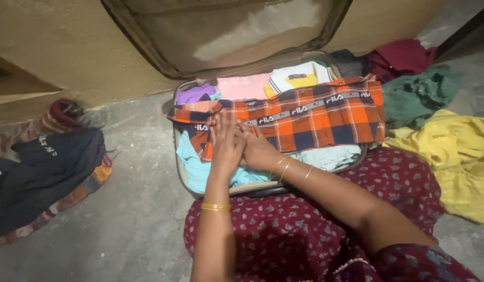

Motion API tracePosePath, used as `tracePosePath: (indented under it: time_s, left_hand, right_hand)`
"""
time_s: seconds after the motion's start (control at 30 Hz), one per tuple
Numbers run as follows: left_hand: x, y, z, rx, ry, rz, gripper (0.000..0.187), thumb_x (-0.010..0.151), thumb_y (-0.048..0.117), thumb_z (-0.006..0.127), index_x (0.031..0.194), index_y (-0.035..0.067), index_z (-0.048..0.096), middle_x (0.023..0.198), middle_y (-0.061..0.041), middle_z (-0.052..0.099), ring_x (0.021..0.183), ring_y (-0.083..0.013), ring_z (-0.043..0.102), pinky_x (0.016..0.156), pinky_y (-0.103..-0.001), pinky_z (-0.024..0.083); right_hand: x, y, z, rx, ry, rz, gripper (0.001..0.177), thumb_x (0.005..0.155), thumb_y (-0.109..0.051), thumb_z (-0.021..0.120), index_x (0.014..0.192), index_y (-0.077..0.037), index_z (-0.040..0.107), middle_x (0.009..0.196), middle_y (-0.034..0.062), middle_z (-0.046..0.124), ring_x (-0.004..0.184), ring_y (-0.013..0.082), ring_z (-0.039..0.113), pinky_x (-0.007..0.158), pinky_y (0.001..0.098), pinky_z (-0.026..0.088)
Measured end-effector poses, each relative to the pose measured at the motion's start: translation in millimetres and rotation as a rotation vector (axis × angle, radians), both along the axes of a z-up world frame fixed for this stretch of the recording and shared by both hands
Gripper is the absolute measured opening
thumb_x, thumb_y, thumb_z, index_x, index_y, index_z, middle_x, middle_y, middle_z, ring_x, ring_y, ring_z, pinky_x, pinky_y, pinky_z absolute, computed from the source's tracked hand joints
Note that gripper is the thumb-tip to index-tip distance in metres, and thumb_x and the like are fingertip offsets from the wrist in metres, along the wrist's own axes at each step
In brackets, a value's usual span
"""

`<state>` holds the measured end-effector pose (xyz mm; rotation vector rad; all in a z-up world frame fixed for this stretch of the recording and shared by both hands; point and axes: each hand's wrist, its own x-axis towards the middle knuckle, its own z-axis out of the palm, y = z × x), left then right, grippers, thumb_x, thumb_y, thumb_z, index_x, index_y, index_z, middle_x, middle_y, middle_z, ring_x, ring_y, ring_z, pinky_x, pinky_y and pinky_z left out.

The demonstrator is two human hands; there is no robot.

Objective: The person folds and places several shirts, including a yellow polo and an orange plaid shirt, into an open suitcase by hand.

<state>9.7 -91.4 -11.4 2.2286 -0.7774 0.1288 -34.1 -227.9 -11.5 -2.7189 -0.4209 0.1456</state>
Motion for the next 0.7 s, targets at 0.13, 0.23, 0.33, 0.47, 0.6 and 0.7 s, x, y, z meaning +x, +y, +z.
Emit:
tracePosePath:
  time_s: [0.13, 0.23, 0.33, 0.47, 0.6, 0.7]
  left_hand:
    - [7, -5, -13, 0.185, 0.061, 0.116, 0.079, 0.099, 0.054, 0.049, 0.162, 0.010, 0.032, 0.172, -0.017, 0.014, 0.159, -0.0342, 0.007, 0.125, -0.057, 0.001]
    - [4, -11, -9, 0.300, 0.089, 0.173, 0.086, 0.096, 0.063, 0.051, 0.160, 0.011, 0.032, 0.171, -0.016, 0.013, 0.158, -0.0334, 0.004, 0.123, -0.059, -0.002]
    - [3, -15, -2, 0.384, 0.081, 0.200, 0.091, 0.093, 0.068, 0.053, 0.160, 0.010, 0.031, 0.171, -0.016, 0.011, 0.158, -0.0320, 0.002, 0.122, -0.060, -0.004]
    - [0, -14, 6, 0.384, 0.089, 0.195, 0.095, 0.089, 0.069, 0.056, 0.159, 0.010, 0.032, 0.170, -0.017, 0.010, 0.158, -0.0313, 0.001, 0.121, -0.060, -0.006]
    - [-2, -14, 8, 0.374, 0.073, 0.187, 0.095, 0.089, 0.069, 0.057, 0.159, 0.010, 0.032, 0.170, -0.018, 0.012, 0.158, -0.0325, 0.001, 0.121, -0.060, -0.005]
    - [-2, -15, 8, 0.369, 0.075, 0.185, 0.095, 0.088, 0.069, 0.058, 0.159, 0.010, 0.034, 0.170, -0.018, 0.014, 0.158, -0.0331, 0.002, 0.121, -0.060, -0.005]
  right_hand:
    - [-1, -26, 21, -0.022, 0.099, 0.046, 0.102, 0.088, -0.067, 0.056, 0.162, -0.012, 0.013, 0.170, 0.0097, 0.009, 0.156, 0.0326, 0.004, 0.122, 0.0564, 0.008]
    - [-14, -63, 27, -0.175, 0.153, -0.022, 0.103, 0.090, -0.074, 0.050, 0.162, -0.012, 0.011, 0.172, 0.0074, 0.003, 0.158, 0.0295, -0.001, 0.125, 0.0528, 0.004]
    - [-27, -112, 22, -0.286, 0.107, -0.113, 0.101, 0.092, -0.074, 0.042, 0.162, -0.009, 0.009, 0.170, 0.0089, 0.000, 0.155, 0.0286, -0.005, 0.121, 0.0551, -0.002]
    - [-41, -186, 17, -0.478, -0.020, -0.291, 0.095, 0.089, -0.076, 0.039, 0.160, -0.015, 0.023, 0.171, 0.0075, 0.011, 0.157, 0.0298, 0.002, 0.118, 0.0657, 0.006]
    - [-59, -246, 21, -0.433, -0.206, -0.395, 0.093, 0.090, -0.072, 0.045, 0.160, -0.012, 0.031, 0.168, 0.0057, 0.026, 0.156, 0.0338, 0.012, 0.120, 0.0674, 0.011]
    - [-63, -259, 24, -0.255, -0.263, -0.367, 0.083, 0.089, -0.059, 0.058, 0.155, -0.010, 0.042, 0.163, 0.0086, 0.037, 0.153, 0.0397, 0.024, 0.119, 0.0606, 0.020]
